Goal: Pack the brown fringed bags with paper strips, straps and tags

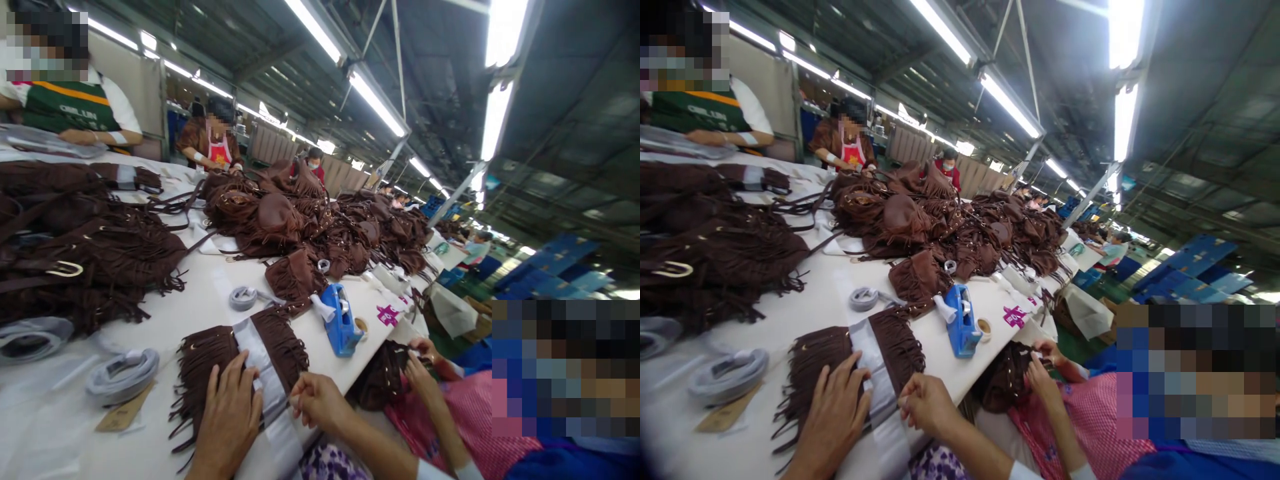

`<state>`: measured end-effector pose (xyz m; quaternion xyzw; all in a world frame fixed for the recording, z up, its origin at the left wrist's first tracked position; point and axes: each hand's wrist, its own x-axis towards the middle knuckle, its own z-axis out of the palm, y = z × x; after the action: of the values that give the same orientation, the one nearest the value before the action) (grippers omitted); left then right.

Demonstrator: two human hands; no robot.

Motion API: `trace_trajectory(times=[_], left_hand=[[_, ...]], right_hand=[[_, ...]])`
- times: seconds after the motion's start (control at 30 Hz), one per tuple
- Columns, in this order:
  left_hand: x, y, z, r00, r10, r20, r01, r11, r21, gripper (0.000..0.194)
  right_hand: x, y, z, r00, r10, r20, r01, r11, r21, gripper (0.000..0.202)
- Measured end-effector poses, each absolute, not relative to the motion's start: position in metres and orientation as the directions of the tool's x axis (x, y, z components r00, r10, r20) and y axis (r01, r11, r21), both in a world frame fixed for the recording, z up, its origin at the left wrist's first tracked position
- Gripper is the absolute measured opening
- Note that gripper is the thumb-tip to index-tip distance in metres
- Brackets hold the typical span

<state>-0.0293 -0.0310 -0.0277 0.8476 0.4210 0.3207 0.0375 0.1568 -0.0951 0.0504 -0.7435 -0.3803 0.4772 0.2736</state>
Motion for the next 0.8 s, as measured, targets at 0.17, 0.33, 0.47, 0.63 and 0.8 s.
trace_trajectory(times=[0.17, 0.33, 0.47, 0.63, 0.8], left_hand=[[-0.027, -0.03, -0.03, 0.456, 0.73, 0.509, 0.699, -0.648, 0.303, 0.027], [-0.027, -0.029, -0.031, 0.469, 0.728, 0.5, 0.693, -0.654, 0.302, 0.028], [-0.027, -0.029, -0.03, 0.465, 0.724, 0.509, 0.685, -0.659, 0.31, 0.028], [-0.027, -0.03, -0.029, 0.454, 0.728, 0.513, 0.672, -0.658, 0.34, 0.028], [-0.028, -0.029, -0.03, 0.444, 0.723, 0.529, 0.673, -0.659, 0.337, 0.03]], right_hand=[[0.152, -0.096, 0.058, 0.211, 0.869, -0.446, 0.241, -0.489, -0.838, 0.006], [0.138, -0.084, 0.06, 0.178, 0.88, -0.441, 0.229, -0.473, -0.851, 0.005], [0.13, -0.077, 0.046, 0.21, 0.852, -0.48, 0.263, -0.522, -0.811, 0.008], [0.126, -0.073, 0.037, 0.291, 0.823, -0.487, 0.353, -0.566, -0.745, 0.009], [0.117, -0.069, 0.041, 0.364, 0.808, -0.465, 0.51, -0.59, -0.626, 0.009]])
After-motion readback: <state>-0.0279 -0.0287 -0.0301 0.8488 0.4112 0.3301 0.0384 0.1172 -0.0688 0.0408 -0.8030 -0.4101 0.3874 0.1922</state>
